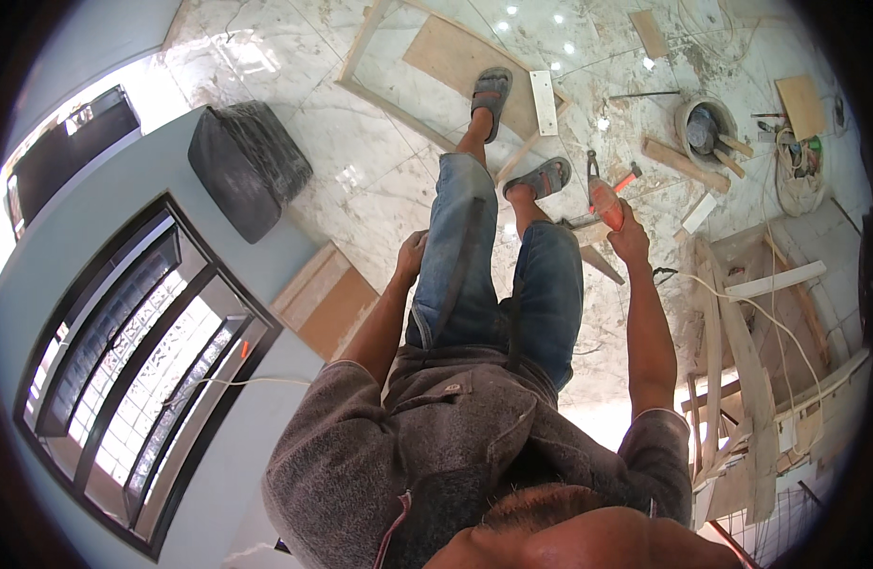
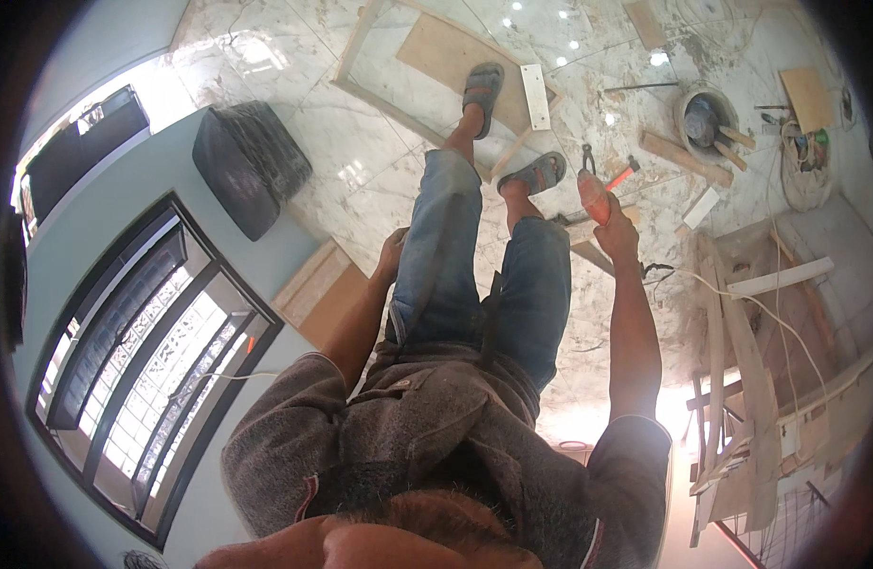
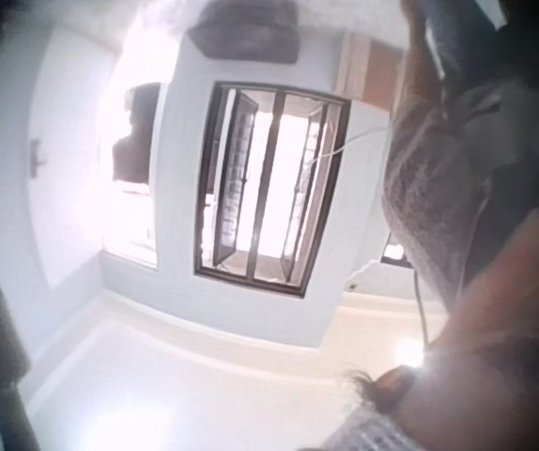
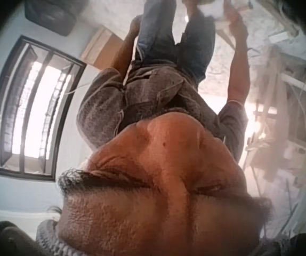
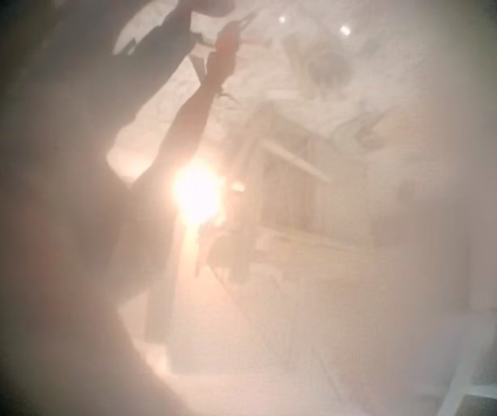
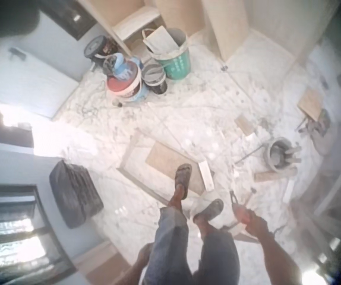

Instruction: The person positions a white rectangular piece onto a wooden frame on the floor, secures it using a hammer and nails, and then uses a power drill to make holes in the piece.

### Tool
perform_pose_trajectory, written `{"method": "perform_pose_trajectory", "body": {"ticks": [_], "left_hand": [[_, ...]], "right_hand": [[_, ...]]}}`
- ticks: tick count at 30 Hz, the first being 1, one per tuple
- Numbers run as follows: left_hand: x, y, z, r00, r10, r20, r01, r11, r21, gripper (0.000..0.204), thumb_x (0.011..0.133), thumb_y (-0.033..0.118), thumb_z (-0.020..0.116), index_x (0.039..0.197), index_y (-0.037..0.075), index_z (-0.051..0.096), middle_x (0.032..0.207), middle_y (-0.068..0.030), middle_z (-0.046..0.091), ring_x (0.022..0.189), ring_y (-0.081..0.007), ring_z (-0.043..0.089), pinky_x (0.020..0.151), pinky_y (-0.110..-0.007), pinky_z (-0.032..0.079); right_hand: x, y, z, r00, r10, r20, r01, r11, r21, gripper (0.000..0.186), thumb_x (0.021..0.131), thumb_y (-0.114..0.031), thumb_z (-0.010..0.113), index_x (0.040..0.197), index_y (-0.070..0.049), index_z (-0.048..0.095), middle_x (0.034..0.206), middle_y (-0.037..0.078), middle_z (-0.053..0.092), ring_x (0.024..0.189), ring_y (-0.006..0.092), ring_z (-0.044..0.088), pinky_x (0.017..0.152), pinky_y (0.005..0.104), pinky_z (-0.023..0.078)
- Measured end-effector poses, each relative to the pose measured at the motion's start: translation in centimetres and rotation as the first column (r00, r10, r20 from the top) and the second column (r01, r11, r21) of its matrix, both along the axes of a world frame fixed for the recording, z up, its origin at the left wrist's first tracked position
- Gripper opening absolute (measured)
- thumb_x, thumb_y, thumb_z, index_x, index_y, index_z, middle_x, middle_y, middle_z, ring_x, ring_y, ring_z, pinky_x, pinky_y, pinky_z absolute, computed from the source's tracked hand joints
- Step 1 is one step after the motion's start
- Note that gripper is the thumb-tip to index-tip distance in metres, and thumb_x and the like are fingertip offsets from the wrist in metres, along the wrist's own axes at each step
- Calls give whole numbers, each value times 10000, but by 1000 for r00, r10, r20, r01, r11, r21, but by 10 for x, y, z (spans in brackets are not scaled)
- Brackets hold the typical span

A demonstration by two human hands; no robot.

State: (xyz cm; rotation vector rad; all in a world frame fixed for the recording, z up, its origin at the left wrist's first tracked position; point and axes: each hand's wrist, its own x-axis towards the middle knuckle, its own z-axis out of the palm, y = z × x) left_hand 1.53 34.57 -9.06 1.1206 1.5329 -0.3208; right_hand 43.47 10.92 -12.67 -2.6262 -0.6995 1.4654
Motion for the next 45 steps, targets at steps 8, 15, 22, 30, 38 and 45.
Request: {"method": "perform_pose_trajectory", "body": {"ticks": [8,15,22,30,38,45], "left_hand": [[13,21,-7,999,-49,21,48,999,23,362,965,244,483,1158,-38,604,1062,-146,669,974,-197,611,863,-303,457],[26,8,4,999,-38,14,37,998,57,387,956,255,485,1154,-59,594,1056,-154,665,956,-197,614,851,-302,463],[-1,8,3,991,55,121,-55,998,0,414,925,245,500,1170,-80,574,1082,-170,656,968,-214,612,851,-315,470],[-17,5,-1,998,12,57,-15,999,49,428,929,280,497,1167,-65,586,1079,-174,658,977,-217,614,853,-308,461],[-41,17,-24,999,-34,-27,37,995,90,394,934,282,504,1155,-25,616,1069,-154,669,974,-211,623,856,-309,461],[-44,31,-29,997,-37,-68,43,995,89,353,937,247,515,1149,-14,625,1056,-153,673,971,-217,626,862,-312,462]], "right_hand": [[-6,9,-6,1000,-7,11,7,1000,27,802,662,-116,619,1402,-254,342,973,229,663,905,429,634,781,500,502],[-4,6,-1,1000,22,20,-23,1000,22,804,659,-126,604,1408,-249,339,989,234,657,930,429,627,801,505,491],[-7,-1,9,999,-28,31,27,999,35,820,647,-112,606,1414,-237,345,1025,242,650,960,439,615,834,495,489],[-19,-8,13,998,-57,35,57,998,10,816,655,-117,612,1417,-238,344,1043,243,646,968,436,616,841,497,490],[-30,-14,11,996,-75,39,76,997,-18,802,670,-119,624,1410,-252,346,1040,207,660,968,408,627,831,486,493],[-36,-23,12,992,-118,55,119,993,-9,812,645,-119,630,1400,-249,361,1036,238,649,966,440,614,831,502,490]]}}
